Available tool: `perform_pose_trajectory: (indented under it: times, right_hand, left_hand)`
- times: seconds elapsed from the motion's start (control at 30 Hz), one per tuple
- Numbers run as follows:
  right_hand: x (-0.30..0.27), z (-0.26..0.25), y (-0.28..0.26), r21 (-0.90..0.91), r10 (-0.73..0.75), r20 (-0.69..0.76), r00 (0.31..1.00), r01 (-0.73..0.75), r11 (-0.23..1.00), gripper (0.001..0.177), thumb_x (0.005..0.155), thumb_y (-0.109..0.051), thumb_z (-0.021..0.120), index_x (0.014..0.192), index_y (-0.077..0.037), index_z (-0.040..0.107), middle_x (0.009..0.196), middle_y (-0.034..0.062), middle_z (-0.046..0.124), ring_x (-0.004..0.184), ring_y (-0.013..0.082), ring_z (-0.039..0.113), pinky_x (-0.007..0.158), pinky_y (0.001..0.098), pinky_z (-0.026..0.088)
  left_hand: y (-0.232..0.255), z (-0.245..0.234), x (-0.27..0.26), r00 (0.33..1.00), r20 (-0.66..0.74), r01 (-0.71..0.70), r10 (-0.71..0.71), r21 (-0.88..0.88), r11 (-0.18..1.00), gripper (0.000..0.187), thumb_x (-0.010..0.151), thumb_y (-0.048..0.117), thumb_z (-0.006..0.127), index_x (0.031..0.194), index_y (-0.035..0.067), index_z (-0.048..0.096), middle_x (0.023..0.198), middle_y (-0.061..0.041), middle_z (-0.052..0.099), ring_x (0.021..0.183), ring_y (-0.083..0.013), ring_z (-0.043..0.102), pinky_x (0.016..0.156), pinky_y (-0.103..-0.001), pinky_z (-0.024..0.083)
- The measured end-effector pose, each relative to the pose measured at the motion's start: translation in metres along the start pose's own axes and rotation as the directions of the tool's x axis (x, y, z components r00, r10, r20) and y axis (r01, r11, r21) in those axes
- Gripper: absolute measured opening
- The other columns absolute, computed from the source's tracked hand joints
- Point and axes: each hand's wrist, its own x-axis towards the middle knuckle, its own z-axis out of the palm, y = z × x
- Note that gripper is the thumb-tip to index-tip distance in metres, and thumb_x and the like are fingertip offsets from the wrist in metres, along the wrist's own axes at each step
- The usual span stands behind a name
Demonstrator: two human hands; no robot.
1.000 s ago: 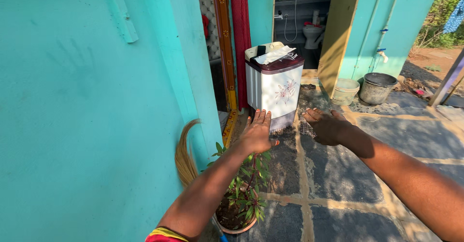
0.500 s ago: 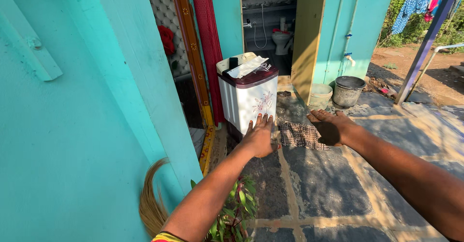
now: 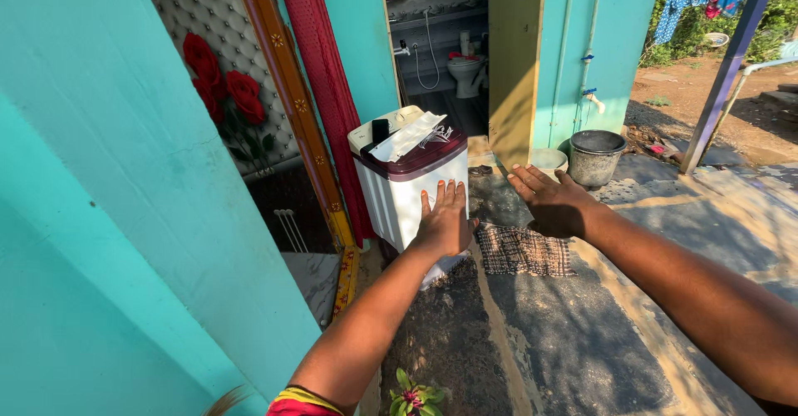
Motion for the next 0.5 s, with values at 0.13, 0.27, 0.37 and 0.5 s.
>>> perform_pose_trajectory:
  times: [0.13, 0.27, 0.37, 0.5]
  right_hand:
    - [0.071, 0.05, 0.045, 0.175, -0.061, 0.104, 0.993, 0.042, 0.984, 0.105, 0.095, -0.049, 0.065, 0.161, -0.005, -0.003, 0.172, 0.0129, -0.008, 0.16, 0.027, 0.002, 0.125, 0.053, 0.024]
    - [0.139, 0.101, 0.1, 0.309, -0.115, 0.001, 0.993, 0.109, 0.945, 0.109, 0.091, -0.049, 0.069, 0.161, -0.003, -0.002, 0.17, 0.0179, -0.005, 0.157, 0.0325, 0.004, 0.127, 0.0494, 0.023]
    - [0.18, 0.11, 0.134, 0.291, -0.1, 0.042, 0.994, 0.083, 0.953, 0.109, 0.09, -0.05, 0.069, 0.161, -0.005, 0.0, 0.171, 0.0162, -0.003, 0.159, 0.0307, 0.004, 0.126, 0.0517, 0.023]
    - [0.228, 0.108, 0.168, 0.236, -0.068, 0.085, 0.994, 0.046, 0.971, 0.108, 0.092, -0.052, 0.068, 0.162, -0.009, -0.001, 0.172, 0.0131, -0.003, 0.16, 0.029, 0.003, 0.126, 0.0543, 0.022]
  left_hand:
    - [0.011, 0.01, 0.061, 0.997, 0.071, 0.06, -0.042, -0.275, 0.959, 0.092, 0.097, 0.05, 0.05, 0.161, 0.001, 0.005, 0.17, -0.021, 0.002, 0.159, -0.0345, -0.005, 0.126, -0.056, -0.006]
    - [0.016, 0.017, 0.122, 0.994, 0.109, 0.053, -0.018, -0.338, 0.94, 0.095, 0.1, 0.05, 0.051, 0.162, -0.004, 0.003, 0.17, -0.024, 0.0, 0.158, -0.0393, -0.003, 0.124, -0.058, -0.003]
    - [0.011, 0.022, 0.177, 0.99, 0.136, 0.079, -0.036, -0.334, 0.939, 0.102, 0.094, 0.056, 0.056, 0.16, -0.002, 0.005, 0.17, -0.024, 0.003, 0.157, -0.0382, 0.001, 0.126, -0.056, 0.002]
    - [0.004, 0.049, 0.234, 0.996, 0.0, 0.083, -0.089, -0.374, 0.924, 0.106, 0.089, 0.059, 0.064, 0.16, -0.005, 0.019, 0.168, -0.028, 0.018, 0.159, -0.0415, 0.01, 0.128, -0.059, 0.009]
